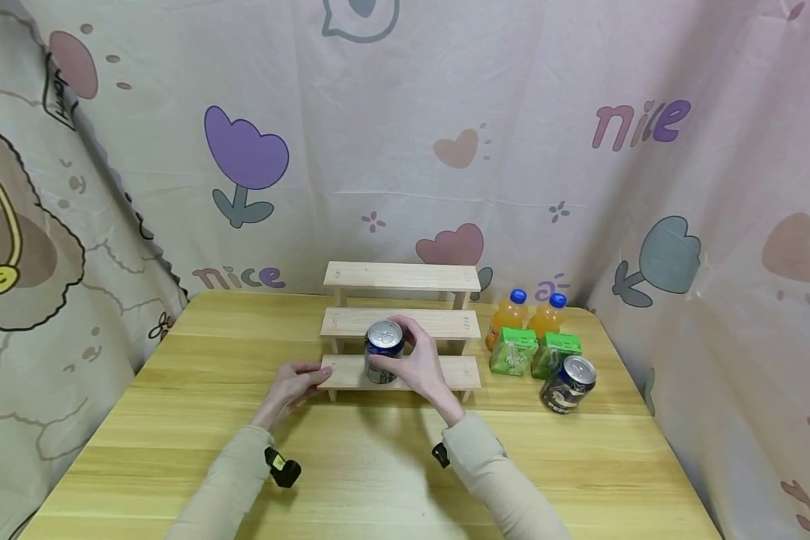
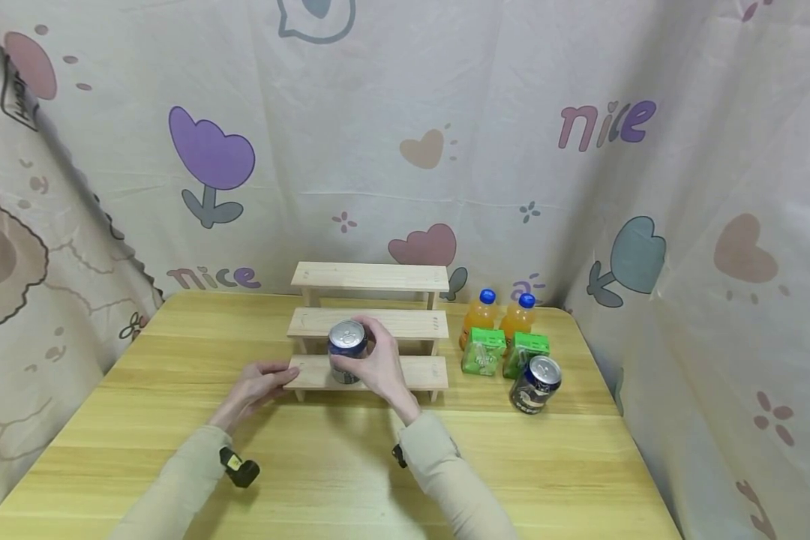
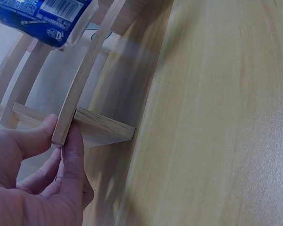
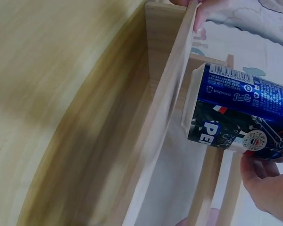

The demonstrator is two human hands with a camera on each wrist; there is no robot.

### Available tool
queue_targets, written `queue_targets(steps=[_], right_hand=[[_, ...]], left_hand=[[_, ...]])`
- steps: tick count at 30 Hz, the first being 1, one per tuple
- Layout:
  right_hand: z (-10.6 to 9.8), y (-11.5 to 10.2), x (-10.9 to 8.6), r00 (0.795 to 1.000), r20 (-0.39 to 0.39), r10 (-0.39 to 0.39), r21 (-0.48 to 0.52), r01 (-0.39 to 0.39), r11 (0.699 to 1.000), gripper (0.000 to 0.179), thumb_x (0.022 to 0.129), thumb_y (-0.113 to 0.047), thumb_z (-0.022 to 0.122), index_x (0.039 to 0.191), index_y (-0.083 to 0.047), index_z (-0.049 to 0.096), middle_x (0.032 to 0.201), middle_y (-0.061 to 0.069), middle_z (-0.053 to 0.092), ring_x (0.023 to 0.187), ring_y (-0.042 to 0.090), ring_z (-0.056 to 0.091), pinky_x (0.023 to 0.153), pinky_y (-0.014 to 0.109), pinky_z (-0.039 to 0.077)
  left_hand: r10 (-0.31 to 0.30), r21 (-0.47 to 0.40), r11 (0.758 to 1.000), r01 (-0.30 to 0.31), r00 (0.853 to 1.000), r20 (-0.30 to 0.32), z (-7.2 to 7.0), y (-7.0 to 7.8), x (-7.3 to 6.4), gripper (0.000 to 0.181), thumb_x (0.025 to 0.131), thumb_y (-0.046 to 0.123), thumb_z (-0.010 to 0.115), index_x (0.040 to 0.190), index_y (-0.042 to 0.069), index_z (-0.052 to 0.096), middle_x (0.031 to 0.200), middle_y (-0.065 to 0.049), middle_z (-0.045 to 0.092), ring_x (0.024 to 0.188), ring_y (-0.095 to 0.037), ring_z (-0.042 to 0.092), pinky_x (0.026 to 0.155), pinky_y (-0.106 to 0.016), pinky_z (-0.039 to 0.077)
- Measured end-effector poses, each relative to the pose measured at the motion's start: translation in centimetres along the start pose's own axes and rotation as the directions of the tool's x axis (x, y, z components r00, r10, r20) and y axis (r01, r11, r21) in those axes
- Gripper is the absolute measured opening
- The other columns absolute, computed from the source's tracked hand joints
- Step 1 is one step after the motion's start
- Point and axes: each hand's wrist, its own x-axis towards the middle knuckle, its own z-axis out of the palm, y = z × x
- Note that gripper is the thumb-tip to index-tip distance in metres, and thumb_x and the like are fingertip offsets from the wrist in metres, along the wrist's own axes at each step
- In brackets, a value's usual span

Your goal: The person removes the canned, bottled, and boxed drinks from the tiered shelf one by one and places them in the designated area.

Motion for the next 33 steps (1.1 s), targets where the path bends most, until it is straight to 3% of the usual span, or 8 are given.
queue_targets(steps=[14, 26, 33], right_hand=[[-1.3, -0.3, -0.8, 0.996, -0.086, 0.032, 0.060, -0.027, 0.998, 0.065, 0.073, -0.004, 0.091, 0.132, -0.003, 0.062, 0.127, 0.018, 0.068, 0.120, 0.034, 0.064, 0.109, 0.050, 0.050], [-3.6, -0.7, -1.4, 0.982, -0.181, 0.048, 0.099, -0.030, 0.995, 0.065, 0.073, -0.001, 0.089, 0.131, -0.002, 0.062, 0.128, 0.018, 0.066, 0.120, 0.032, 0.062, 0.109, 0.048, 0.050], [-5.2, -0.7, -1.7, 0.967, -0.251, 0.037, 0.120, -0.007, 0.993, 0.064, 0.073, 0.003, 0.087, 0.131, 0.001, 0.061, 0.126, 0.021, 0.064, 0.113, 0.018, 0.061, 0.101, 0.026, 0.051]], left_hand=[[0.007, 0.025, 1.000, -0.007, 1.000, -0.002, 0.1, -0.1, -0.1, 0.050, 0.098, 0.009, 0.069, 0.135, -0.020, 0.052, 0.097, -0.003, 0.069, 0.079, -0.004, 0.066, 0.071, -0.017, 0.059], [0.008, 0.003, 1.000, -0.008, 1.000, -0.008, 0.1, -0.1, 0.0, 0.048, 0.099, 0.006, 0.068, 0.135, -0.021, 0.052, 0.094, -0.002, 0.070, 0.078, -0.004, 0.067, 0.070, -0.017, 0.059], [0.011, -0.013, 1.000, -0.011, 1.000, -0.005, 0.2, -0.1, 0.0, 0.043, 0.098, 0.004, 0.068, 0.130, -0.021, 0.054, 0.089, 0.001, 0.068, 0.076, -0.004, 0.066, 0.069, -0.017, 0.059]])
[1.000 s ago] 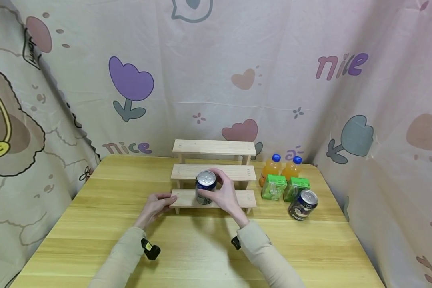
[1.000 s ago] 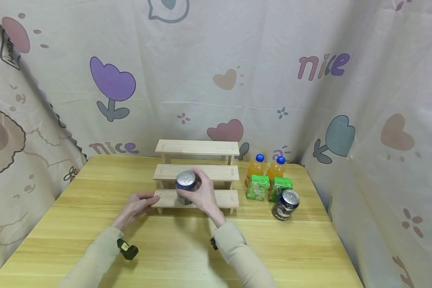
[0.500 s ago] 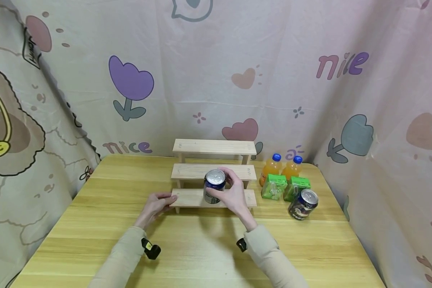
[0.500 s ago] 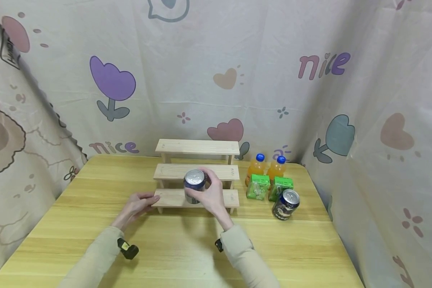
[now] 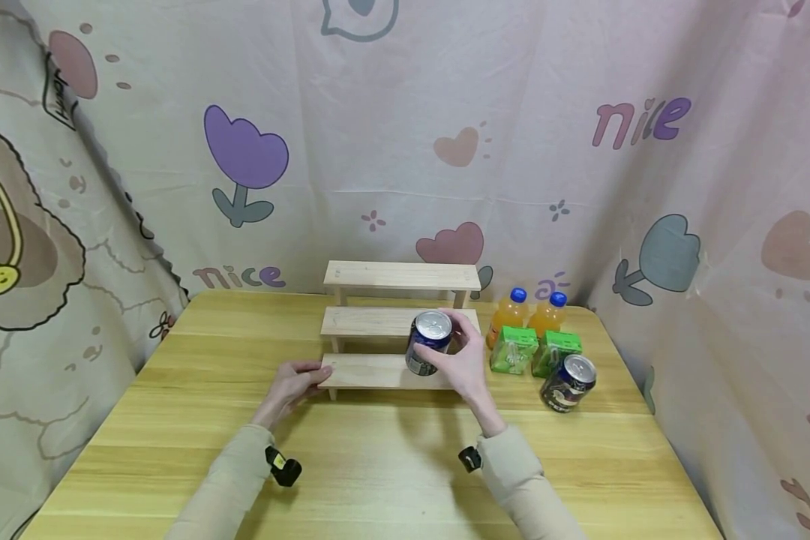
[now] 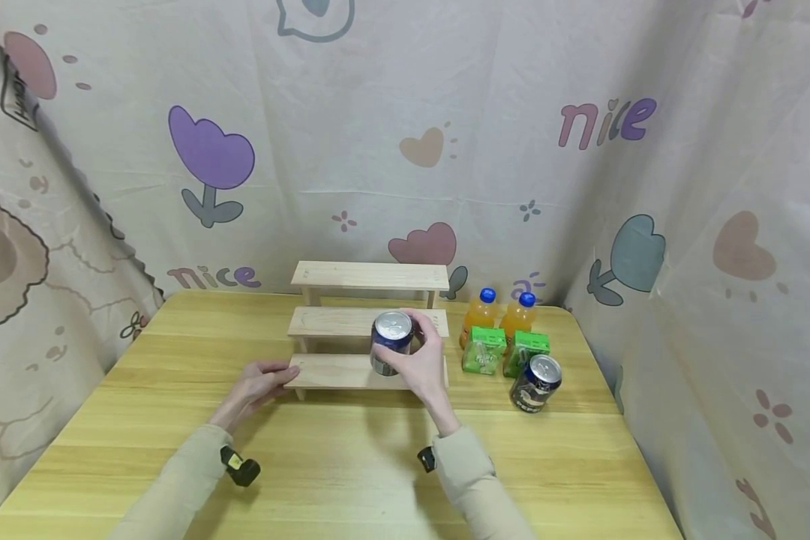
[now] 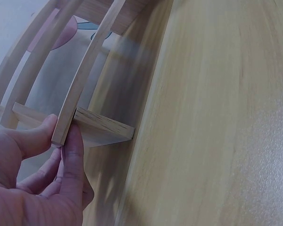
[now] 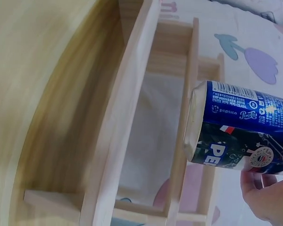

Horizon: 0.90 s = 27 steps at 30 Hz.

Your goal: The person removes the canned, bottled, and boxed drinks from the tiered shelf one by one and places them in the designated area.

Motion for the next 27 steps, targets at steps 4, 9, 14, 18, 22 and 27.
queue_targets(steps=[4, 9, 14, 18, 22, 27], right_hand=[[-1.0, -0.1, -0.1, 0.999, -0.047, 0.001, 0.021, -0.001, 1.000, 0.065, 0.071, 0.006, 0.087, 0.131, 0.002, 0.061, 0.127, 0.022, 0.065, 0.111, 0.013, 0.060, 0.100, 0.022, 0.050], [-2.1, -0.1, -0.3, 0.993, -0.109, 0.041, 0.043, -0.036, 0.998, 0.066, 0.072, 0.009, 0.086, 0.133, 0.002, 0.060, 0.129, 0.022, 0.065, 0.109, 0.008, 0.061, 0.100, 0.017, 0.048], [-3.3, 0.0, -0.5, 0.985, -0.154, 0.076, 0.066, -0.066, 0.996, 0.068, 0.072, 0.010, 0.085, 0.134, 0.001, 0.060, 0.129, 0.021, 0.065, 0.107, 0.006, 0.061, 0.098, 0.014, 0.049], [-4.3, 0.2, -0.7, 0.978, -0.190, 0.084, 0.066, -0.073, 0.995, 0.067, 0.071, 0.010, 0.086, 0.133, 0.000, 0.061, 0.126, 0.015, 0.067, 0.106, 0.007, 0.062, 0.096, 0.015, 0.050], [-5.3, 0.5, -0.8, 0.968, -0.235, 0.092, 0.076, -0.076, 0.994, 0.065, 0.072, 0.011, 0.084, 0.132, 0.001, 0.061, 0.118, 0.000, 0.067, 0.106, 0.007, 0.061, 0.095, 0.015, 0.049], [-6.5, 0.9, -1.0, 0.951, -0.291, 0.105, 0.094, -0.081, 0.992, 0.065, 0.072, 0.014, 0.083, 0.133, 0.004, 0.061, 0.111, -0.012, 0.066, 0.106, 0.007, 0.060, 0.094, 0.014, 0.049]], left_hand=[[0.001, -0.004, 1.000, -0.001, 1.000, 0.000, 0.0, 0.0, 0.0, 0.042, 0.098, 0.004, 0.068, 0.130, -0.021, 0.054, 0.088, 0.001, 0.068, 0.075, -0.004, 0.066, 0.069, -0.016, 0.059], [0.011, 0.000, 1.000, -0.011, 1.000, 0.004, 0.0, 0.0, -0.1, 0.044, 0.098, 0.006, 0.069, 0.129, -0.021, 0.054, 0.089, 0.000, 0.068, 0.076, -0.004, 0.066, 0.068, -0.016, 0.059], [0.011, 0.001, 1.000, -0.011, 1.000, -0.003, 0.0, 0.0, 0.0, 0.045, 0.098, 0.005, 0.069, 0.130, -0.021, 0.054, 0.090, 0.000, 0.068, 0.076, -0.004, 0.065, 0.068, -0.016, 0.058], [0.001, 0.007, 1.000, -0.001, 1.000, -0.009, 0.0, 0.0, 0.1, 0.045, 0.098, 0.006, 0.069, 0.131, -0.021, 0.054, 0.092, -0.001, 0.068, 0.078, -0.005, 0.065, 0.069, -0.016, 0.059], [0.008, 0.011, 1.000, -0.008, 1.000, -0.013, 0.0, 0.0, 0.1, 0.046, 0.097, 0.005, 0.069, 0.130, -0.022, 0.053, 0.097, -0.007, 0.067, 0.081, -0.006, 0.064, 0.069, -0.017, 0.058], [0.009, 0.001, 1.000, -0.009, 1.000, -0.019, 0.1, -0.1, 0.2, 0.047, 0.097, 0.004, 0.069, 0.131, -0.023, 0.052, 0.098, -0.009, 0.066, 0.082, -0.007, 0.064, 0.069, -0.017, 0.058]])
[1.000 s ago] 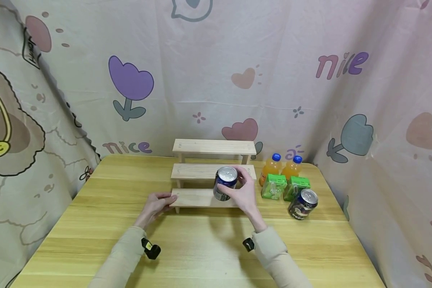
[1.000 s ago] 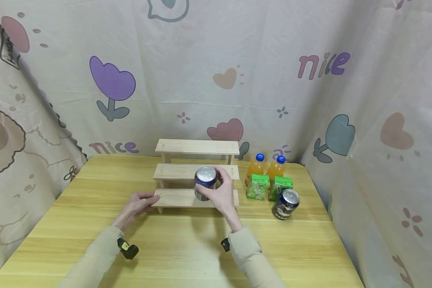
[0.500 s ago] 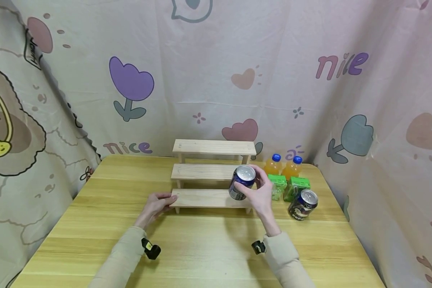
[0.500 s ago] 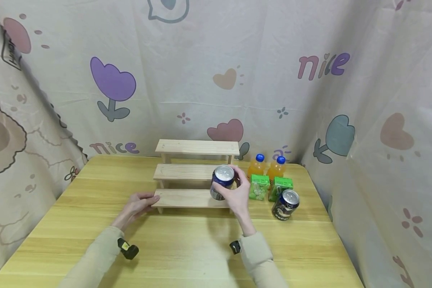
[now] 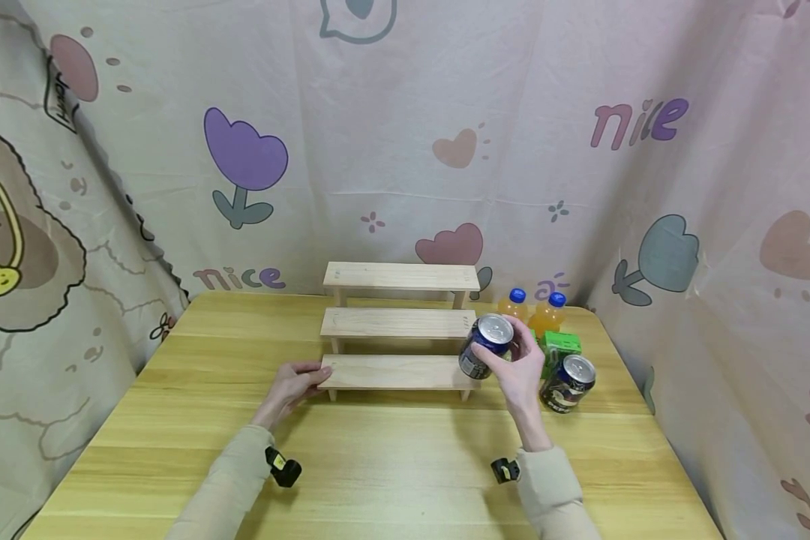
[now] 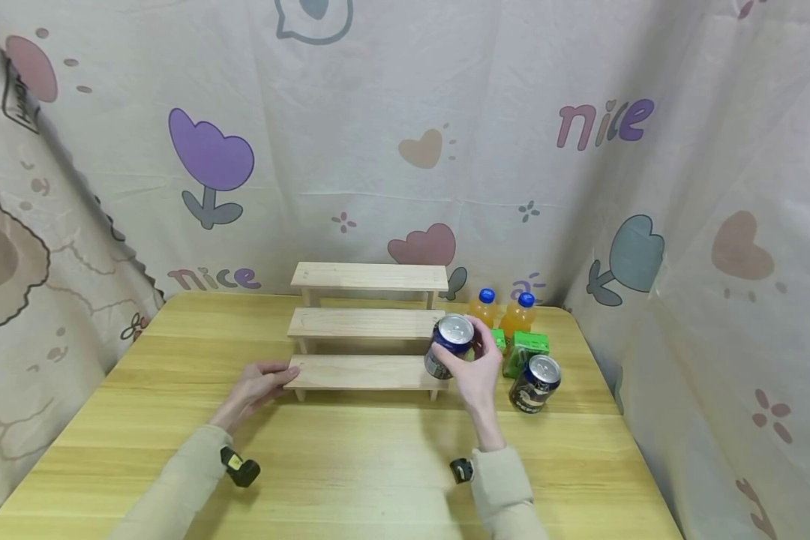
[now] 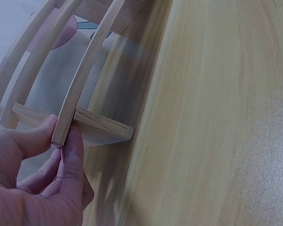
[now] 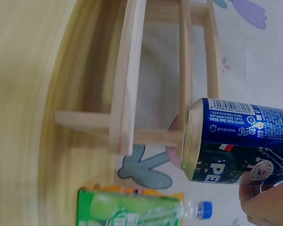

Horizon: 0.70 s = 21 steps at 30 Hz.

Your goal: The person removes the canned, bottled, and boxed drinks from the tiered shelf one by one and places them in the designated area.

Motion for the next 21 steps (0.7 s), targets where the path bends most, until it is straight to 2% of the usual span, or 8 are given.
queue_targets(steps=[6, 12, 21], right_hand=[[-1.7, 0.5, 0.0, 0.998, -0.054, 0.043, -0.006, -0.043, 0.999, 0.067, 0.074, 0.014, 0.082, 0.136, 0.002, 0.058, 0.113, -0.014, 0.065, 0.108, 0.007, 0.059, 0.096, 0.013, 0.048], [-3.1, 1.3, -0.2, 0.993, -0.089, 0.073, -0.059, -0.078, 0.995, 0.067, 0.076, 0.010, 0.083, 0.137, -0.002, 0.059, 0.114, -0.015, 0.064, 0.109, 0.005, 0.059, 0.095, 0.013, 0.047], [-4.3, 2.6, -0.4, 0.988, -0.112, 0.103, -0.105, -0.115, 0.988, 0.066, 0.077, 0.010, 0.083, 0.137, -0.002, 0.059, 0.113, -0.017, 0.063, 0.108, 0.002, 0.059, 0.092, 0.011, 0.048]], left_hand=[[-0.003, -0.010, 1.000, 0.004, 1.000, 0.016, -0.1, -0.2, 0.1, 0.046, 0.098, 0.004, 0.068, 0.131, -0.022, 0.052, 0.094, -0.003, 0.066, 0.079, -0.005, 0.064, 0.069, -0.017, 0.058], [0.002, -0.016, 1.000, -0.001, 1.000, 0.027, -0.2, -0.1, 0.0, 0.048, 0.098, 0.005, 0.069, 0.132, -0.023, 0.050, 0.095, -0.004, 0.067, 0.080, -0.005, 0.065, 0.070, -0.017, 0.059], [-0.002, -0.006, 1.000, 0.003, 1.000, 0.013, -0.2, -0.2, -0.1, 0.047, 0.097, 0.005, 0.070, 0.131, -0.022, 0.052, 0.095, -0.005, 0.068, 0.079, -0.006, 0.065, 0.069, -0.018, 0.059]])
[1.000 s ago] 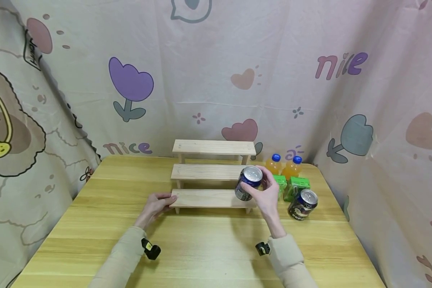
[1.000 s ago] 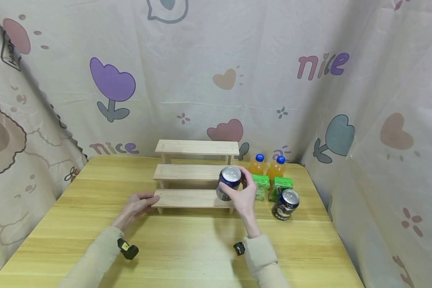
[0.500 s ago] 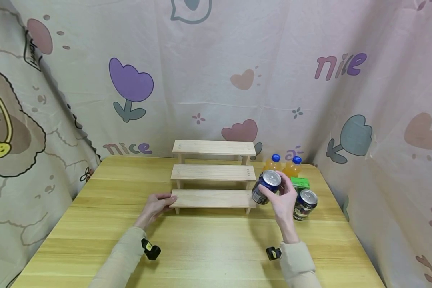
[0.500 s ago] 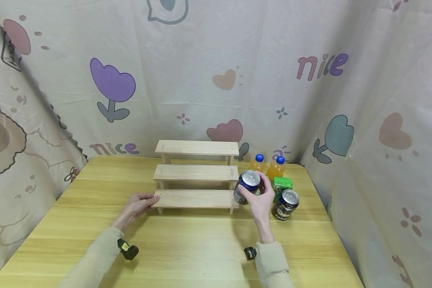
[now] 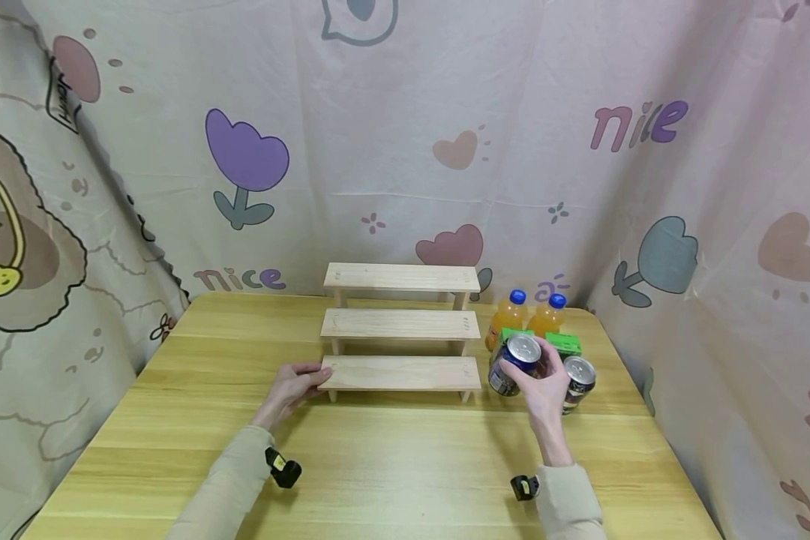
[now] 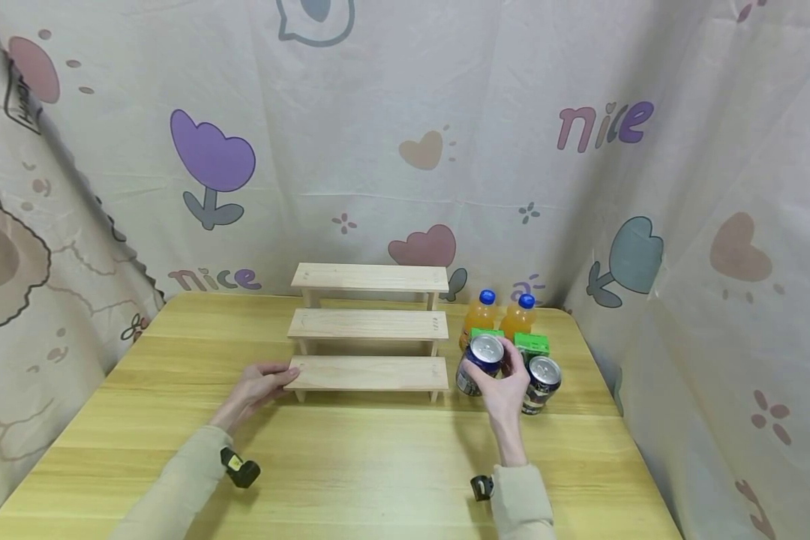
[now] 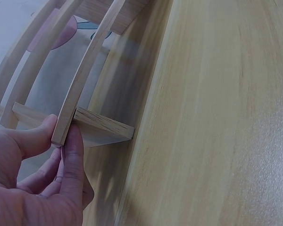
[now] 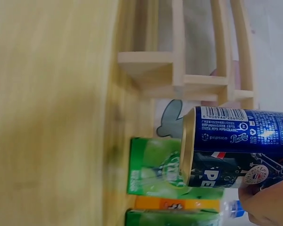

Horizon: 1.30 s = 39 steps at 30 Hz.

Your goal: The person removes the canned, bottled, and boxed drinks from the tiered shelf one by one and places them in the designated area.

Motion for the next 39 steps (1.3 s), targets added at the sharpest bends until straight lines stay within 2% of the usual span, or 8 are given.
queue_targets(steps=[7, 12, 15, 19, 22, 31, 39], right_hand=[[-0.8, 1.1, 0.2, 0.999, -0.007, 0.034, -0.049, -0.034, 0.998, 0.067, 0.075, 0.009, 0.084, 0.136, -0.002, 0.060, 0.113, -0.016, 0.062, 0.107, 0.000, 0.058, 0.090, 0.007, 0.047], [-1.1, 1.7, 0.3, 0.998, 0.000, 0.063, -0.040, -0.063, 0.997, 0.069, 0.075, 0.012, 0.083, 0.138, -0.001, 0.058, 0.115, -0.013, 0.061, 0.110, -0.001, 0.057, 0.093, 0.005, 0.046], [-1.2, 1.9, 0.4, 0.997, 0.002, 0.074, -0.037, -0.074, 0.997, 0.069, 0.075, 0.013, 0.081, 0.138, 0.001, 0.057, 0.119, -0.009, 0.061, 0.110, -0.001, 0.056, 0.093, 0.005, 0.045], [-1.4, 2.0, 0.3, 0.995, 0.006, 0.097, -0.057, -0.096, 0.994, 0.069, 0.075, 0.013, 0.081, 0.139, 0.002, 0.055, 0.129, 0.007, 0.061, 0.109, -0.003, 0.055, 0.093, 0.004, 0.044], [-1.5, 2.2, 0.3, 0.994, 0.012, 0.108, -0.063, -0.107, 0.992, 0.071, 0.075, 0.013, 0.081, 0.139, 0.002, 0.055, 0.134, 0.013, 0.060, 0.107, -0.005, 0.055, 0.092, 0.003, 0.044], [-1.5, 2.7, 0.3, 0.993, 0.018, 0.118, -0.058, -0.116, 0.992, 0.072, 0.075, 0.015, 0.081, 0.141, 0.002, 0.054, 0.131, 0.008, 0.060, 0.107, -0.006, 0.055, 0.092, 0.003, 0.044], [-1.5, 3.0, 0.2, 0.992, 0.032, 0.125, -0.067, -0.123, 0.990, 0.072, 0.076, 0.016, 0.078, 0.142, 0.004, 0.052, 0.141, 0.021, 0.055, 0.105, -0.008, 0.054, 0.091, 0.002, 0.044]], left_hand=[[0.015, 0.020, 1.000, -0.015, 1.000, -0.004, 0.2, 0.0, 0.0, 0.046, 0.097, 0.005, 0.069, 0.129, -0.023, 0.053, 0.099, -0.010, 0.068, 0.082, -0.008, 0.064, 0.068, -0.018, 0.059], [0.007, 0.027, 1.000, -0.007, 1.000, -0.011, 0.3, 0.0, 0.0, 0.047, 0.097, 0.005, 0.069, 0.131, -0.023, 0.052, 0.104, -0.013, 0.067, 0.084, -0.008, 0.065, 0.069, -0.018, 0.059], [0.007, 0.028, 1.000, -0.007, 1.000, -0.010, 0.3, 0.0, 0.1, 0.047, 0.097, 0.005, 0.069, 0.132, -0.022, 0.052, 0.103, -0.013, 0.067, 0.083, -0.008, 0.065, 0.069, -0.018, 0.059], [0.006, 0.033, 0.999, -0.006, 1.000, -0.014, 0.3, 0.0, 0.1, 0.047, 0.097, 0.006, 0.070, 0.132, -0.022, 0.053, 0.102, -0.011, 0.067, 0.083, -0.008, 0.064, 0.069, -0.018, 0.058], [0.007, 0.033, 0.999, -0.006, 1.000, -0.014, 0.3, 0.0, 0.1, 0.048, 0.097, 0.006, 0.070, 0.132, -0.022, 0.053, 0.103, -0.012, 0.067, 0.083, -0.008, 0.065, 0.069, -0.018, 0.058], [0.007, 0.014, 1.000, -0.007, 1.000, -0.005, 0.2, -0.1, 0.2, 0.047, 0.097, 0.006, 0.070, 0.131, -0.022, 0.053, 0.098, -0.007, 0.068, 0.081, -0.007, 0.064, 0.068, -0.017, 0.058], [0.001, 0.000, 1.000, -0.001, 1.000, -0.005, 0.1, 0.0, 0.1, 0.047, 0.097, 0.007, 0.071, 0.131, -0.020, 0.054, 0.096, -0.004, 0.067, 0.080, -0.006, 0.064, 0.069, -0.018, 0.059]])
